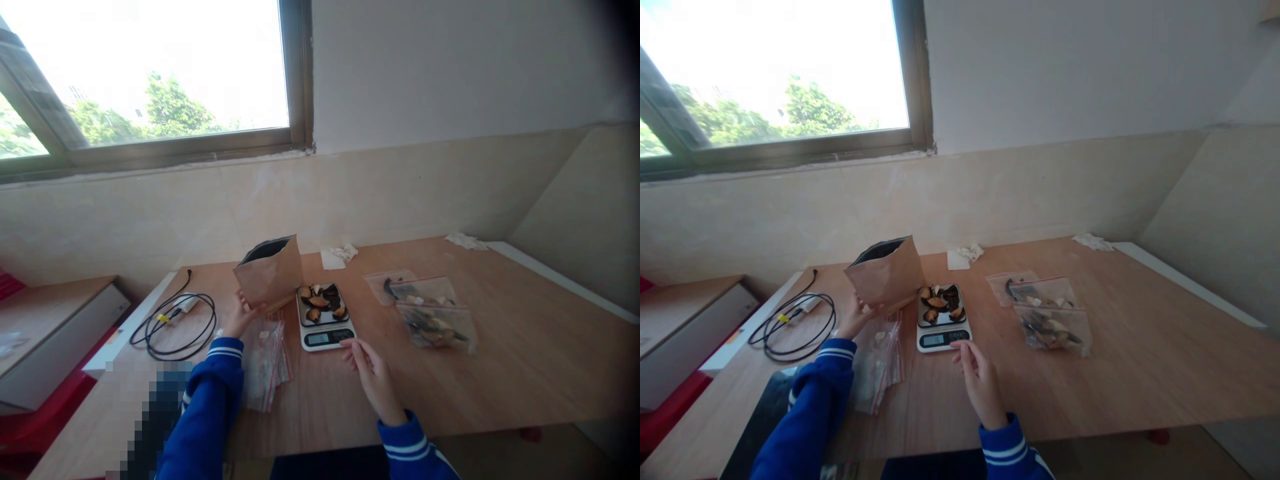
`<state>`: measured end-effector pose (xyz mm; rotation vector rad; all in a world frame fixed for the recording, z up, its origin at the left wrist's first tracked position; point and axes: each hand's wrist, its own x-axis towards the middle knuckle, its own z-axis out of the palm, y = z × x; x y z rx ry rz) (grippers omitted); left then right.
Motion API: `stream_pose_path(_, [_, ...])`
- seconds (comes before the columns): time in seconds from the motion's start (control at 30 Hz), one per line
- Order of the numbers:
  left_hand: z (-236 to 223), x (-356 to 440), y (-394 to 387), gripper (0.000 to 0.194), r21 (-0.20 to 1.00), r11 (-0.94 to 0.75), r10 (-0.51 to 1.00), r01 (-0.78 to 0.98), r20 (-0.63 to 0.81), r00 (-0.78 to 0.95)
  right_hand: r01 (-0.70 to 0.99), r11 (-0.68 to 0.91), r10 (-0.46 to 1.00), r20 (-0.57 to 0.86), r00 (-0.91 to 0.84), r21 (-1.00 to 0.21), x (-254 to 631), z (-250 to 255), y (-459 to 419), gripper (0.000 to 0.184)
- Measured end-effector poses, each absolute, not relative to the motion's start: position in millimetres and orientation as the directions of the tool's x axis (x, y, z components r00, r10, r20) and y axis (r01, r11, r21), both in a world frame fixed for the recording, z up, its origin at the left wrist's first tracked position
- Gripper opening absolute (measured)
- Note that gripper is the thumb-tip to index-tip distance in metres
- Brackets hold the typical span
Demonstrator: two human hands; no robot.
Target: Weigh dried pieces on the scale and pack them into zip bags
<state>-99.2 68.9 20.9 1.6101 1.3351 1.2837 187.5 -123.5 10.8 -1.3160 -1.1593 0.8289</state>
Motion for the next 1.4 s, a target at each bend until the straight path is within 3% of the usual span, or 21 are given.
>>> stream_pose_path(0.1, [11,-96,75,0.064,0.950,-0.135,0.990,0.281,0.141,0.000,0.154,0.120,0.948,0.159,0.277,-0.981,188,10,-124,0.052])
stream_pose_path(0.23, [12,-101,73,0.052,0.919,-0.123,0.979,0.374,0.174,-0.104,0.147,0.098,0.948,0.137,0.287,-0.984,192,12,-126,0.052])
stream_pose_path(0.47, [12,-103,67,0.060,0.962,-0.116,0.990,0.247,0.132,-0.049,0.138,0.105,0.939,0.144,0.313,-0.985,197,15,-129,0.054])
stream_pose_path(0.63, [13,-92,58,0.069,0.959,-0.246,0.963,0.143,0.258,-0.073,0.191,0.140,0.923,0.198,0.331,-0.972,201,19,-123,0.050])
stream_pose_path(0.83, [15,-89,41,0.080,0.862,-0.387,0.865,0.326,0.462,-0.195,0.310,0.250,0.896,0.341,0.286,-0.917,219,49,-92,0.045])
stream_pose_path(0.93, [6,-88,38,0.080,0.876,-0.363,0.874,0.317,0.438,-0.211,0.376,0.345,0.876,0.439,0.198,-0.860,222,83,-81,0.042])
stream_pose_path(1.03, [-4,-86,40,0.081,0.914,-0.352,0.917,0.203,0.381,-0.121,0.430,0.449,0.840,0.534,0.096,-0.783,211,123,-71,0.038])
stream_pose_path(1.13, [-13,-87,46,0.082,0.924,-0.353,0.931,0.145,0.362,-0.044,0.487,0.620,0.748,0.651,-0.131,-0.615,191,154,-56,0.037])
stream_pose_path(1.23, [-19,-91,51,0.068,0.923,-0.339,0.934,0.182,0.354,-0.053,0.566,0.699,0.683,0.641,-0.349,-0.437,168,167,-33,0.043])
stream_pose_path(1.4, [-21,-97,51,0.045,0.912,-0.325,0.934,0.249,0.351,-0.070,0.652,0.692,0.678,0.589,-0.440,-0.311,148,162,-5,0.045])
